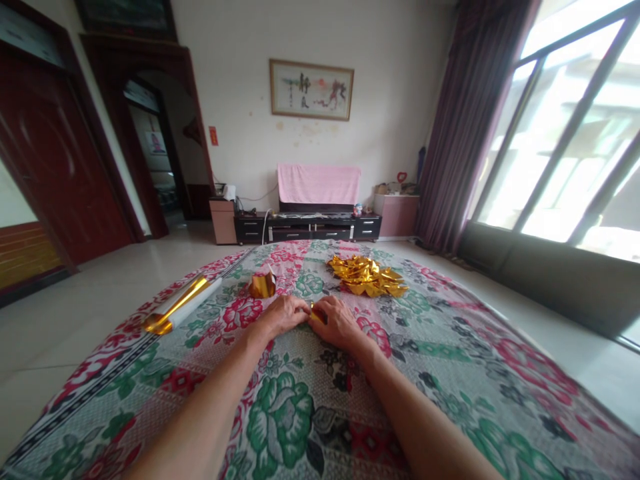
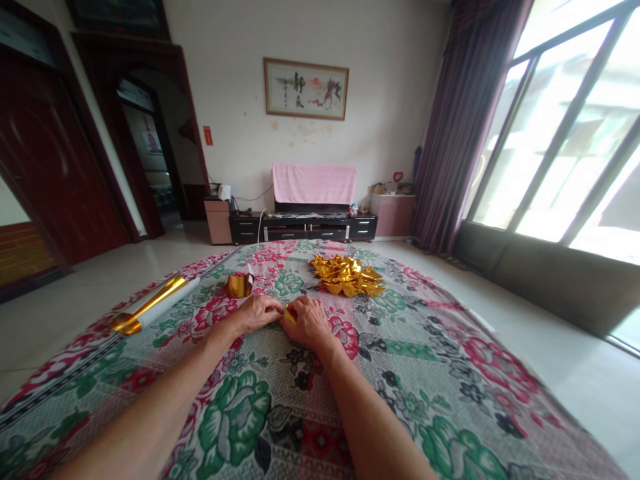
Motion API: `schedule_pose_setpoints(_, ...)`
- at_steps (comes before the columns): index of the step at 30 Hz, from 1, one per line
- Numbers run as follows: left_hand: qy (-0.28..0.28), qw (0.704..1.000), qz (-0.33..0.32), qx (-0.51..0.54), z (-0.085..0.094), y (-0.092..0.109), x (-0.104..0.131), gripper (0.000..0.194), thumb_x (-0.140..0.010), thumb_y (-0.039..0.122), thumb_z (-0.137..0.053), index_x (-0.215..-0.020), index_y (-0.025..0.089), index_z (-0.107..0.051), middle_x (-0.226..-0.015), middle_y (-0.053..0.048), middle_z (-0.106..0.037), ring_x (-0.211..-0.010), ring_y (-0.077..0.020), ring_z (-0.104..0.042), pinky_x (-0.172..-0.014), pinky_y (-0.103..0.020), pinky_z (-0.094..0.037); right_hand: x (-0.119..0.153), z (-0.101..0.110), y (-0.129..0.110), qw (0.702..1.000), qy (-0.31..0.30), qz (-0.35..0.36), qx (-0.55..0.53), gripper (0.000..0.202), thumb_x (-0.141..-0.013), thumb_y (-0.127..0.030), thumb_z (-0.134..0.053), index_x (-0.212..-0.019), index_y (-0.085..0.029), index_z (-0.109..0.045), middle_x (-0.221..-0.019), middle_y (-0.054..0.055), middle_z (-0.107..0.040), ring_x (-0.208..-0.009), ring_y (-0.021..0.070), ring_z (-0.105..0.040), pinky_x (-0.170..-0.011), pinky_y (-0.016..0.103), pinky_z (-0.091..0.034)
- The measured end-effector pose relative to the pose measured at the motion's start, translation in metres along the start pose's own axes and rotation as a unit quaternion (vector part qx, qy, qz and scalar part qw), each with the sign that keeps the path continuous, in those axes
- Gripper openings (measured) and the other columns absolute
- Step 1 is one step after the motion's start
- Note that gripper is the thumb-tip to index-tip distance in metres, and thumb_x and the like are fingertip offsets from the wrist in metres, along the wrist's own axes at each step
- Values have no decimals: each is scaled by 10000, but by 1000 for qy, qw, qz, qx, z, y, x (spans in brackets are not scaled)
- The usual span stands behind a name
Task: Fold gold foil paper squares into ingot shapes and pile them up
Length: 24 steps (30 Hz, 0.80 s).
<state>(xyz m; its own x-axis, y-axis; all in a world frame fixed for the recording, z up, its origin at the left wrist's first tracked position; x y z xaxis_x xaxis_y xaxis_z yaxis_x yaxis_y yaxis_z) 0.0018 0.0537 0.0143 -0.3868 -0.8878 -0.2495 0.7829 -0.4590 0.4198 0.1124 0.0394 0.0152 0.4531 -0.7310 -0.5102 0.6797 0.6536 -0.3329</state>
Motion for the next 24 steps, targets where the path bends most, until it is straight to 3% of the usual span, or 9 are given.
schedule_pose_setpoints(5, 4, 1000, -16, 9, 1, 3, 0, 210, -719, 240, -529, -809, 197, -714, -720, -2, -671, -647, -117, -563, -628, -194, -403, 1, 0, 0, 1000, -1, 3, 1, 159, -774, -345, -584, -809, -190, -595, -859, 43, -542, -827, 156, -500, -751, 273, -386)
schedule_pose_setpoints(15, -24, 999, 16, -46, 0, 8, 0, 211, -715, 229, -494, -802, 195, -683, -728, -20, -671, -682, -146, -592, -604, -215, -387, 0, -1, 1, 1000, -4, 10, -9, 164, -766, -338, -595, -840, -193, -607, -878, 49, -553, -825, 156, -496, -743, 269, -379)
schedule_pose_setpoints(24, -31, 993, 45, -104, 0, 12, 0, 215, -735, 255, -469, -800, 199, -666, -738, -39, -672, -695, -167, -604, -575, -227, -370, -1, 1, -1, 1000, -23, 2, -14, 57, -751, -208, -563, -785, -186, -603, -848, 37, -549, -819, 149, -486, -754, 266, -374)
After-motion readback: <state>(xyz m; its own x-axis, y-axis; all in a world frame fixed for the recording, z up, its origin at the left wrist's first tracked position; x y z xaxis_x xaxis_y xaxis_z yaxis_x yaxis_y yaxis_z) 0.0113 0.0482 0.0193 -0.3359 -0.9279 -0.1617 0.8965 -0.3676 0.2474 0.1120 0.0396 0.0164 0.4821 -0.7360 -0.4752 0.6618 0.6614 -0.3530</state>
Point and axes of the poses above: each hand's wrist, its own x-axis away from the middle knuckle, its own z-axis out of the back of the hand, y = z × x, the point moved 8 cm from there along -x, towards the middle knuckle
